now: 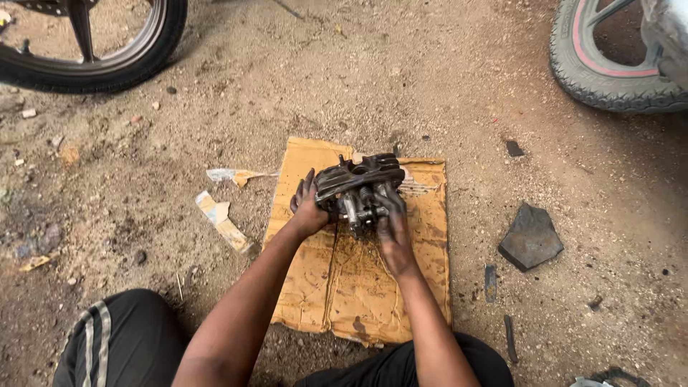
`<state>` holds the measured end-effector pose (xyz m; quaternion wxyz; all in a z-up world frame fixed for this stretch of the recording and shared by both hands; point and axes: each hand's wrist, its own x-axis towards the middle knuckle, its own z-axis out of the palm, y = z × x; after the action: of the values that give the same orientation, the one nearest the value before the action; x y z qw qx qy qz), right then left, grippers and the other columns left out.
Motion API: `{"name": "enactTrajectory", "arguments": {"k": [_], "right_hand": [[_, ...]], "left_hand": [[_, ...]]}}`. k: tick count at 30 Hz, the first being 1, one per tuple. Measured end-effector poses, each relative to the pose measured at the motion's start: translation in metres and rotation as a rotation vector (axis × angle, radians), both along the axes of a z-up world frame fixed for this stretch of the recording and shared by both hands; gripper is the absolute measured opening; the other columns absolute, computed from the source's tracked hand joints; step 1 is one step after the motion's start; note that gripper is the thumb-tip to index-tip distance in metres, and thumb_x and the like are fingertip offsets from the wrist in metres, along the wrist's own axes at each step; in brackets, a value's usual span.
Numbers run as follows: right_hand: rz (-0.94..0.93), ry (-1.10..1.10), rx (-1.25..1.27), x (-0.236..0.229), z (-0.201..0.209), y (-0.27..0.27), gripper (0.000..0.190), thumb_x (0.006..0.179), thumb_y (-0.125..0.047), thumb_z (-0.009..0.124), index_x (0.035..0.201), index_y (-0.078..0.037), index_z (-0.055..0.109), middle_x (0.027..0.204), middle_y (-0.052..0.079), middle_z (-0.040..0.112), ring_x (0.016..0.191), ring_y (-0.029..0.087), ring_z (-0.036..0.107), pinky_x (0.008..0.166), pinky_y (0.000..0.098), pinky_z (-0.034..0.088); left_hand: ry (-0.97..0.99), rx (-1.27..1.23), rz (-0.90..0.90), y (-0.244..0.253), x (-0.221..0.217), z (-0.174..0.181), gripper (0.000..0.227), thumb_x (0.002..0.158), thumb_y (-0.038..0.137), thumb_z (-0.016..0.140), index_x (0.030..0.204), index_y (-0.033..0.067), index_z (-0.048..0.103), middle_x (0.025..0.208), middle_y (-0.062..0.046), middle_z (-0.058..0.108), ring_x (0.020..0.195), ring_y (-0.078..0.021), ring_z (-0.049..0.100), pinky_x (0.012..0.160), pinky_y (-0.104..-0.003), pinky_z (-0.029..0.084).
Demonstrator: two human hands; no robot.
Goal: The person disassembles motorcycle engine components on a piece of cardboard by removing parts with a screwdriver, then lifts the cardboard to clear debris and handles a stack of metal rings.
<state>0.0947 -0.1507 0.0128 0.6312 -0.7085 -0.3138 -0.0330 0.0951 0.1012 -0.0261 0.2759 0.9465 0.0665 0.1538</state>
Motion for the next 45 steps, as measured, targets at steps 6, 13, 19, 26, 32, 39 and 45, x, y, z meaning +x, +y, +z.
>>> {"name": "enactTrajectory", "arguments": {"k": [6, 13, 19, 26, 32, 39, 45], "right_hand": [[0.165, 0.294, 0.19, 0.007, -0.002, 0.011, 0.071, 0.104, -0.068, 0.046, 0.155, -0.018, 0.05, 0.167, 0.019, 0.043, 0.158, 0.04, 0.034, 0.13, 0.0588, 0.021], [-0.01, 0.502, 0.053, 0.022, -0.031, 0.004, 0.085, 0.091, -0.075, 0.043, 0.16, -0.026, 0.034, 0.173, 0.012, 0.017, 0.156, 0.04, 0.018, 0.119, 0.0686, 0.015], [0.018, 1.014, 0.772, 0.025, -0.052, -0.013, 0.087, 0.086, -0.068, 0.06, 0.153, -0.015, 0.043, 0.161, 0.014, 0.041, 0.148, 0.037, 0.035, 0.119, 0.0593, 0.028], [0.28, 1.143, 0.854, 0.029, -0.016, -0.02, 0.079, 0.093, -0.064, 0.056, 0.147, -0.006, 0.051, 0.141, 0.016, 0.062, 0.134, 0.036, 0.053, 0.115, 0.0566, 0.037], [-0.398, 1.049, -0.166, 0.052, -0.095, -0.013, 0.051, 0.108, -0.041, 0.057, 0.151, -0.018, 0.041, 0.149, 0.008, 0.048, 0.126, 0.023, 0.05, 0.109, 0.0632, 0.032], [-0.827, 0.829, 0.223, 0.065, -0.056, -0.071, 0.016, 0.094, -0.01, 0.061, 0.108, -0.011, 0.069, 0.093, 0.012, 0.067, 0.077, 0.024, 0.064, 0.073, 0.0473, 0.053], [-0.833, 0.329, -0.338, 0.049, -0.039, -0.094, 0.018, 0.094, -0.014, 0.068, 0.104, -0.001, 0.074, 0.104, 0.017, 0.078, 0.092, 0.026, 0.073, 0.092, 0.0394, 0.056]], "left_hand": [[-0.003, -0.569, -0.005, 0.018, -0.007, -0.043, 0.071, 0.073, 0.004, 0.082, 0.141, 0.0107, 0.062, 0.139, -0.011, 0.069, 0.127, -0.027, 0.065, 0.111, -0.037, 0.05], [-0.126, -0.781, 0.147, -0.028, -0.025, -0.007, 0.063, 0.076, 0.008, 0.075, 0.136, 0.0102, 0.055, 0.124, -0.012, 0.07, 0.114, -0.0239, 0.068, 0.1, -0.035, 0.055], [0.326, 0.065, 0.014, -0.059, 0.002, 0.125, 0.064, 0.075, 0.047, 0.083, 0.119, 0.0049, 0.063, 0.096, -0.014, 0.074, 0.089, -0.0297, 0.073, 0.086, -0.043, 0.059], [0.317, 0.244, 0.042, -0.082, -0.013, 0.214, 0.049, 0.067, 0.06, 0.081, 0.081, 0.0126, 0.077, 0.083, -0.011, 0.074, 0.08, -0.0267, 0.073, 0.079, -0.041, 0.06], [0.661, -0.249, 0.175, -0.049, 0.003, 0.138, 0.072, 0.09, 0.075, 0.058, 0.082, 0.0062, 0.079, 0.08, -0.013, 0.076, 0.079, -0.0236, 0.076, 0.078, -0.04, 0.059], [0.358, -0.604, 0.05, -0.078, -0.004, 0.07, 0.049, 0.087, 0.053, 0.07, 0.095, 0.0047, 0.076, 0.082, -0.013, 0.076, 0.079, -0.0226, 0.072, 0.079, -0.039, 0.057], [0.414, -0.837, 0.065, -0.079, -0.01, 0.069, 0.039, 0.094, 0.042, 0.075, 0.1, 0.0034, 0.073, 0.079, -0.01, 0.07, 0.068, -0.0224, 0.062, 0.067, -0.04, 0.052]]}}
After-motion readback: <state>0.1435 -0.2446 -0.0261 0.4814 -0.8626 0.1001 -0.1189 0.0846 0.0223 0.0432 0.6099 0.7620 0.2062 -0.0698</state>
